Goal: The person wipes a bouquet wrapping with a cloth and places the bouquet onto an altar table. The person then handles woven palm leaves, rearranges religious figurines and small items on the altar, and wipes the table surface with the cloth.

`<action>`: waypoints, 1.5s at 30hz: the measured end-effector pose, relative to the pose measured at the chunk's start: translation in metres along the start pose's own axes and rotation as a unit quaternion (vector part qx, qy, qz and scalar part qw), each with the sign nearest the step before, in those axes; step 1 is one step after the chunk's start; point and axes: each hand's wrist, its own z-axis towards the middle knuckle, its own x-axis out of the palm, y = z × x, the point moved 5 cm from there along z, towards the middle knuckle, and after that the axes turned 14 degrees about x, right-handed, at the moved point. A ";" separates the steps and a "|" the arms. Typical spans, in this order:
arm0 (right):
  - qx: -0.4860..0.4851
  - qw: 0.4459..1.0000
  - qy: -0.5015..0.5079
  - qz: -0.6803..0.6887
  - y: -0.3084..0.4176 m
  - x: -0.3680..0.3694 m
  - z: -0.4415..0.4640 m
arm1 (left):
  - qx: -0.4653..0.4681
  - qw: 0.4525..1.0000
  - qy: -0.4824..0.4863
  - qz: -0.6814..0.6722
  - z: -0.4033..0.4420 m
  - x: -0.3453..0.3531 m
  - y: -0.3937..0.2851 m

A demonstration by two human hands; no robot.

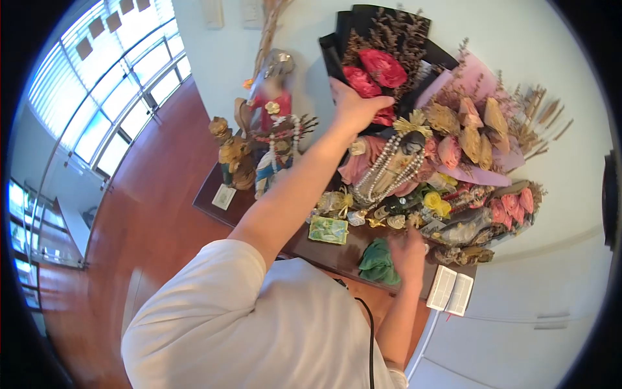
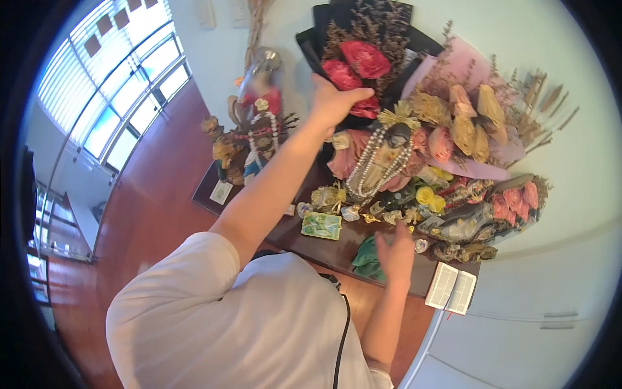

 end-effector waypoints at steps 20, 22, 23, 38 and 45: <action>-0.273 0.951 -0.139 -0.052 0.264 -0.014 0.140 | -0.062 0.985 -0.046 -0.156 -0.016 -0.005 -0.006; -0.265 0.945 -0.184 -0.054 0.268 -0.017 0.141 | -0.063 0.983 -0.040 -0.170 -0.016 -0.006 -0.008; -0.264 0.946 -0.183 -0.055 0.267 -0.016 0.144 | -0.065 0.983 -0.039 -0.169 -0.018 -0.006 -0.009; -0.270 0.933 -0.230 -0.058 0.261 -0.010 0.160 | 0.084 0.993 -0.048 0.071 -0.147 -0.290 -0.041; -0.220 0.952 -0.201 -0.065 0.269 -0.007 0.153 | -0.118 0.970 0.025 0.213 -0.220 -0.327 0.113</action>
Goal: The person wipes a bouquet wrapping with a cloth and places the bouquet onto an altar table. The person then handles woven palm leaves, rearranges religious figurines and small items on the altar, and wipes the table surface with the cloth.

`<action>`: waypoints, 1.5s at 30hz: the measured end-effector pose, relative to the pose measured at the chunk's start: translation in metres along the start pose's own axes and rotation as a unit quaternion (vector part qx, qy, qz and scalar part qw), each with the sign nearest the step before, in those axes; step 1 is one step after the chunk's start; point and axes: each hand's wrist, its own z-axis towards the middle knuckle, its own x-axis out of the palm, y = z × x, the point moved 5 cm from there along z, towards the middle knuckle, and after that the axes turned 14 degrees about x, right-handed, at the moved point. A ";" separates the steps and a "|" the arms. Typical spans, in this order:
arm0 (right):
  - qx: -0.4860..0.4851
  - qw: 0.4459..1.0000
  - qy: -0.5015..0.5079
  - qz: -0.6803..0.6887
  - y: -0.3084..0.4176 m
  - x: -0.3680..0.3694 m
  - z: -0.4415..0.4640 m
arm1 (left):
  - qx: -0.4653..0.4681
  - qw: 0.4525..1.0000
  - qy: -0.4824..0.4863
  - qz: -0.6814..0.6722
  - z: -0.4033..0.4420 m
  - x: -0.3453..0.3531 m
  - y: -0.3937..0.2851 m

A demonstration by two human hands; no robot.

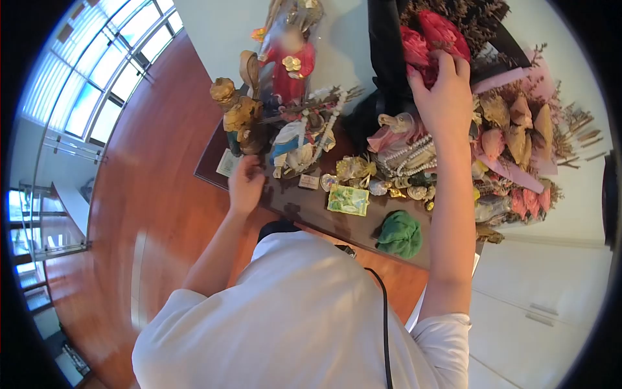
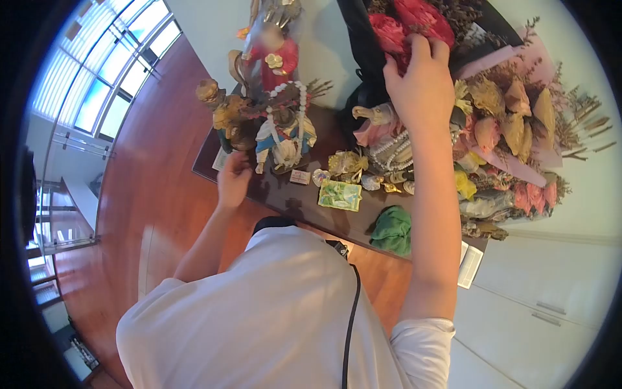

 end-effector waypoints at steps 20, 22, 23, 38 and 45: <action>-0.004 1.000 0.011 -0.006 0.004 -0.001 -0.003 | 0.006 0.996 0.085 0.006 0.034 0.065 0.024; -0.005 1.000 0.012 -0.011 0.005 -0.002 -0.003 | 0.014 0.996 0.088 0.028 0.039 0.071 0.033; -0.004 1.000 0.011 -0.012 0.005 -0.002 -0.003 | 0.010 0.996 0.093 0.007 0.042 0.076 0.037; 0.012 0.999 0.032 0.004 0.002 -0.005 0.000 | -0.011 0.987 0.160 0.017 0.092 0.131 0.000; -0.006 0.999 0.032 0.016 0.001 -0.005 -0.001 | 0.002 0.987 0.150 -0.058 0.110 0.163 0.036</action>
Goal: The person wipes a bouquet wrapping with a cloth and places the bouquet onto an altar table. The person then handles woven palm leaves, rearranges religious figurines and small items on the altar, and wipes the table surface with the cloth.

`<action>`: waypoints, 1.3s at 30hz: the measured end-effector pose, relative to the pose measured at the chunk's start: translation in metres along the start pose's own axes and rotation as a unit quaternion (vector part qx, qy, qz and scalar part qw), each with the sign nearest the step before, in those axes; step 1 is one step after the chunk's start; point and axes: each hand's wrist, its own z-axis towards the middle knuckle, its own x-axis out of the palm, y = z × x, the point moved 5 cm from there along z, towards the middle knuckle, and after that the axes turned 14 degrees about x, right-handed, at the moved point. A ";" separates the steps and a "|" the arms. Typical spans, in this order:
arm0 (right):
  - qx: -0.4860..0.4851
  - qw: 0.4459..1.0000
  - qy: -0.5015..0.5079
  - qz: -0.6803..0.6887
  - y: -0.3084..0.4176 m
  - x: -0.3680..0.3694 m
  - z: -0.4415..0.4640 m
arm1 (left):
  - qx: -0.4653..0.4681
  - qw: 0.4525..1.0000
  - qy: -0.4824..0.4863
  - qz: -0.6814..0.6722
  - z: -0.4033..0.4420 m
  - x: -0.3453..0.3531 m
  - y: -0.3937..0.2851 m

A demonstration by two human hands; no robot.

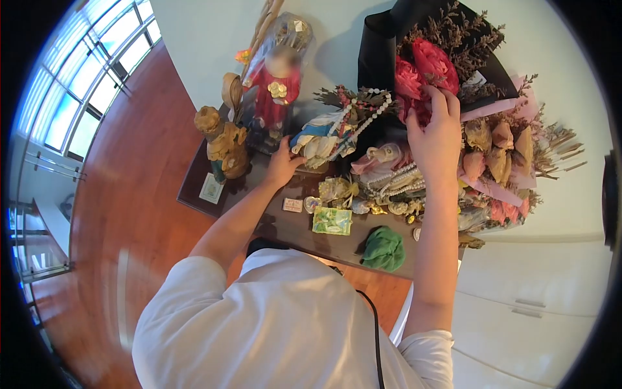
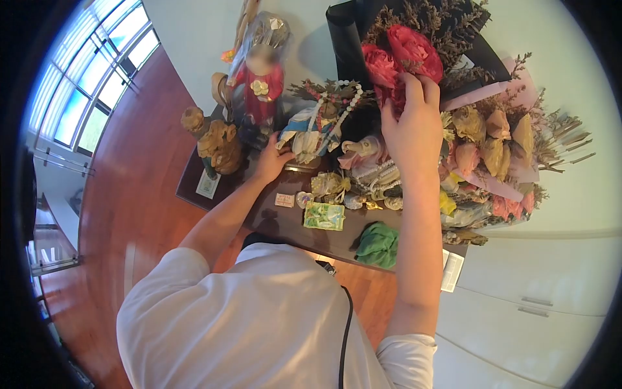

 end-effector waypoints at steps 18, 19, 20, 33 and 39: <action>0.010 1.000 0.006 0.006 0.001 -0.003 -0.004 | 0.067 0.989 0.083 -0.106 0.048 0.018 0.034; 0.010 1.000 0.002 0.013 0.002 -0.003 -0.005 | 0.064 0.989 0.084 -0.105 0.047 0.018 0.033; 0.012 1.000 0.004 0.014 0.002 -0.003 -0.006 | 0.056 0.991 0.079 -0.094 0.046 0.019 0.033; 0.030 0.999 0.011 0.026 0.010 -0.014 -0.015 | 0.018 0.992 0.050 -0.117 0.041 0.023 0.029; 0.051 0.996 0.011 0.078 0.005 -0.022 -0.025 | -0.010 0.989 0.060 -0.132 0.035 0.019 0.012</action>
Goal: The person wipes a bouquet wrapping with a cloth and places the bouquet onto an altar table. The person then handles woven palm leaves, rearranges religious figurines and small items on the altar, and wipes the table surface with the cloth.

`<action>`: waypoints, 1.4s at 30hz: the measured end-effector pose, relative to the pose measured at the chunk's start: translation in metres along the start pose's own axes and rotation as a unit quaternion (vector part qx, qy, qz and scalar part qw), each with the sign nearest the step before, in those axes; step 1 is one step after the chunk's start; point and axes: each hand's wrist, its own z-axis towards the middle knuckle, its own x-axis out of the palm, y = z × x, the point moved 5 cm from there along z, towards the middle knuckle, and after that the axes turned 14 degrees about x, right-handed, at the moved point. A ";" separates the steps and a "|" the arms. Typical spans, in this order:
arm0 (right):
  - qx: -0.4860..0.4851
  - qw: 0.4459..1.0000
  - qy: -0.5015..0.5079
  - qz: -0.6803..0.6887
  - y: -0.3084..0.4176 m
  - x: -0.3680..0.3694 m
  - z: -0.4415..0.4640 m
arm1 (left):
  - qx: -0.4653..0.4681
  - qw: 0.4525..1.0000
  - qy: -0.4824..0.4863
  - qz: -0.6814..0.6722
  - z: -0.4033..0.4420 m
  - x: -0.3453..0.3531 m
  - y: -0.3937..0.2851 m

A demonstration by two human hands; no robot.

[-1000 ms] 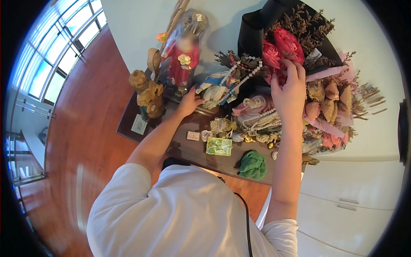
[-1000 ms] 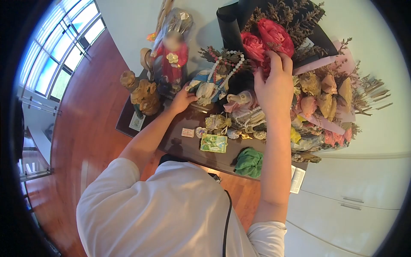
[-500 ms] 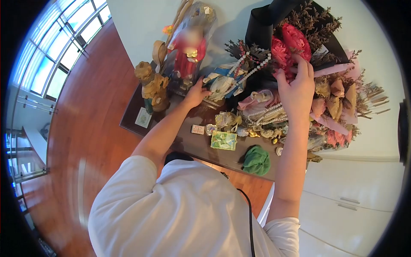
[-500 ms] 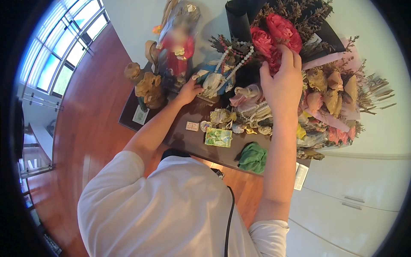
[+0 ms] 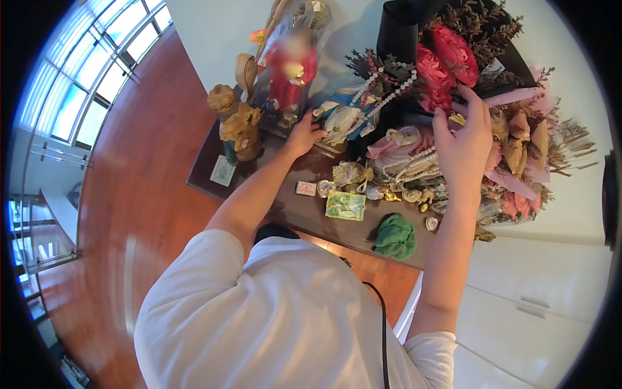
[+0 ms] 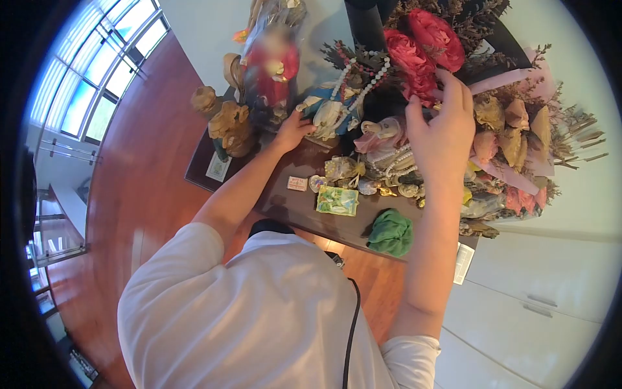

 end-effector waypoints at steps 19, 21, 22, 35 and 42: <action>0.297 0.928 0.156 -0.162 -0.281 0.034 -0.296 | -0.053 0.883 -0.319 0.339 -0.191 -0.152 -0.052; 0.325 0.912 0.179 -0.175 -0.296 0.050 -0.316 | -0.039 0.911 -0.312 0.268 -0.182 -0.159 -0.059; 0.347 0.896 0.203 -0.190 -0.303 0.057 -0.324 | 0.012 0.929 -0.284 0.238 -0.177 -0.158 -0.067; 0.387 0.864 0.271 -0.173 -0.311 0.072 -0.329 | 0.102 0.948 -0.280 0.115 -0.146 -0.141 -0.128; 0.414 0.841 0.277 -0.210 -0.294 0.071 -0.323 | 0.084 0.874 -0.478 0.002 -0.136 -0.230 -0.110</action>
